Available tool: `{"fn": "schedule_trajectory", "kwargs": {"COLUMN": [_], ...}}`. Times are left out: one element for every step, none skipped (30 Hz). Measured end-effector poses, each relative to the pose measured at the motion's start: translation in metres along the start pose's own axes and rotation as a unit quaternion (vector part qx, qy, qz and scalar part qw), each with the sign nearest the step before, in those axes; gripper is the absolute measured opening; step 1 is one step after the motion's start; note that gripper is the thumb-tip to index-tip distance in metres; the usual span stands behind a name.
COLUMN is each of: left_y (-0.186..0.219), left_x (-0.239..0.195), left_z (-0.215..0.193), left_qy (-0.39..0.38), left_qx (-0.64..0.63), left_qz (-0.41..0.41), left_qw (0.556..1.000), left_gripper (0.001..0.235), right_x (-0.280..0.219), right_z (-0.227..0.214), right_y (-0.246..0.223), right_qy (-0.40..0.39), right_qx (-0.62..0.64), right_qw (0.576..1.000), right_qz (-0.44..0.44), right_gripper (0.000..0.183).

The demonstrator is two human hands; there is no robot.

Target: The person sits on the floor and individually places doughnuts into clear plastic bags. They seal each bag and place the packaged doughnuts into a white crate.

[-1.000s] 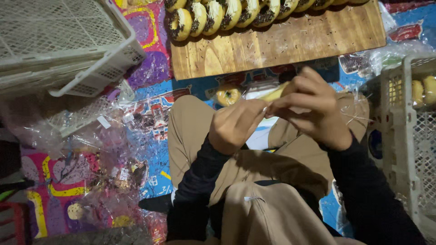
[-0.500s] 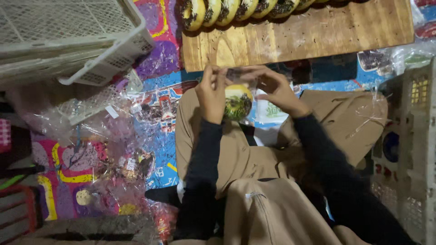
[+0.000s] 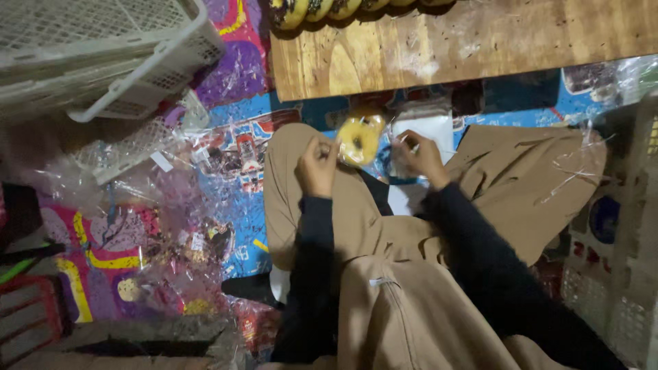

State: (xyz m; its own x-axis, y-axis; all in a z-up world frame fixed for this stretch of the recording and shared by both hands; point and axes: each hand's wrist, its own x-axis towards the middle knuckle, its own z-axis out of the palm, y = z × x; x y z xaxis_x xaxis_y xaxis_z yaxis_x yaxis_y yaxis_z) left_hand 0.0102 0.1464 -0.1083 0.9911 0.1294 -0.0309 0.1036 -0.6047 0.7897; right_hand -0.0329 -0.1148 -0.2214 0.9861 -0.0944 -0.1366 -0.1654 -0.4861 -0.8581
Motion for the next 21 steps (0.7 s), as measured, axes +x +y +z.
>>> {"fn": "schedule_trajectory", "kwargs": {"left_y": [0.001, 0.002, 0.001, 0.002, 0.004, 0.007, 0.008, 0.009, 0.007, 0.004, 0.005, 0.006, 0.009, 0.013, 0.019, 0.028, 0.038, 0.05, 0.063, 0.076, 0.088], "left_x": [0.017, 0.028, 0.033, 0.037, 0.04, 0.041, 0.037, 0.032, 0.023, 0.014, 0.014, 0.015, 0.015, 0.015, 0.014, 0.01, 0.003, -0.006, -0.022, -0.042, -0.046], "left_z": [0.015, 0.029, 0.042, 0.055, 0.067, 0.077, 0.085, 0.09, 0.093, 0.092, 0.091, 0.088, 0.086, 0.086, 0.089, 0.095, 0.101, 0.109, 0.12, 0.13, 0.139], "left_qy": [-0.014, -0.028, -0.023, -0.019, -0.013, -0.015, -0.019, -0.023, -0.049, -0.076, -0.096, -0.127, -0.158, -0.189, -0.156, -0.122, -0.089, -0.132, -0.175, -0.295, -0.403], "left_qx": [-0.013, -0.026, 0.022, 0.07, 0.118, 0.171, 0.224, 0.275, 0.268, 0.261, 0.252, 0.259, 0.265, 0.27, 0.185, 0.098, 0.01, -0.083, -0.175, -0.167, -0.157], "left_qz": [-0.007, -0.015, 0.019, 0.052, 0.088, 0.16, 0.228, 0.294, 0.289, 0.284, 0.282, 0.262, 0.24, 0.218, 0.24, 0.26, 0.277, 0.252, 0.219, 0.167, 0.126], "left_qw": [1.0, 0.999, 0.999, 0.996, 0.989, 0.972, 0.947, 0.915, 0.918, 0.92, 0.921, 0.921, 0.92, 0.919, 0.94, 0.953, 0.957, 0.955, 0.944, 0.926, 0.893], "left_gripper": [0.03, 0.029, 0.028, 0.03, 0.034, 0.037, 0.04, 0.044, 0.047, 0.052, 0.056, 0.069, 0.083, 0.096, 0.097, 0.098, 0.099, 0.085, 0.072, 0.049, 0.033], "right_x": [0.015, 0.025, 0.033, 0.041, 0.048, 0.055, 0.055, 0.056, 0.05, 0.042, 0.044, 0.042, 0.037, 0.028, 0.014, -0.001, -0.019, -0.037, -0.055, -0.073, -0.076], "right_z": [-0.016, -0.029, -0.033, -0.036, -0.037, -0.036, -0.033, -0.03, -0.028, -0.029, -0.036, -0.046, -0.061, -0.075, -0.087, -0.097, -0.107, -0.115, -0.121, -0.124, -0.131], "right_y": [0.015, 0.029, 0.04, 0.048, 0.051, 0.052, 0.053, 0.051, 0.049, 0.044, 0.036, 0.026, 0.016, 0.005, -0.007, -0.019, -0.034, -0.048, -0.062, -0.076, -0.089], "right_qy": [0.034, 0.064, 0.046, 0.028, 0.011, -0.006, -0.027, -0.048, -0.085, -0.121, -0.151, -0.121, -0.092, -0.062, -0.076, -0.089, -0.062, -0.034, -0.013, -0.051, -0.056], "right_qx": [-0.149, -0.293, -0.34, -0.386, -0.43, -0.432, -0.432, -0.431, -0.441, -0.449, -0.46, -0.433, -0.406, -0.377, -0.429, -0.48, -0.484, -0.488, -0.49, -0.522, -0.531], "right_qw": [0.984, 0.938, 0.923, 0.905, 0.885, 0.881, 0.878, 0.875, 0.873, 0.869, 0.862, 0.876, 0.887, 0.896, 0.873, 0.847, 0.839, 0.829, 0.817, 0.818, 0.82], "right_qz": [-0.088, -0.173, -0.175, -0.177, -0.18, -0.193, -0.205, -0.216, -0.193, -0.169, -0.148, -0.175, -0.201, -0.227, -0.218, -0.209, -0.241, -0.272, -0.303, -0.236, -0.207], "right_gripper": [0.036, 0.051, 0.045, 0.04, 0.034, 0.028, 0.022, 0.016, 0.014, 0.012, 0.011, 0.009, 0.008, 0.008, 0.009, 0.015, 0.016, 0.021, 0.029, 0.022, 0.025]}}
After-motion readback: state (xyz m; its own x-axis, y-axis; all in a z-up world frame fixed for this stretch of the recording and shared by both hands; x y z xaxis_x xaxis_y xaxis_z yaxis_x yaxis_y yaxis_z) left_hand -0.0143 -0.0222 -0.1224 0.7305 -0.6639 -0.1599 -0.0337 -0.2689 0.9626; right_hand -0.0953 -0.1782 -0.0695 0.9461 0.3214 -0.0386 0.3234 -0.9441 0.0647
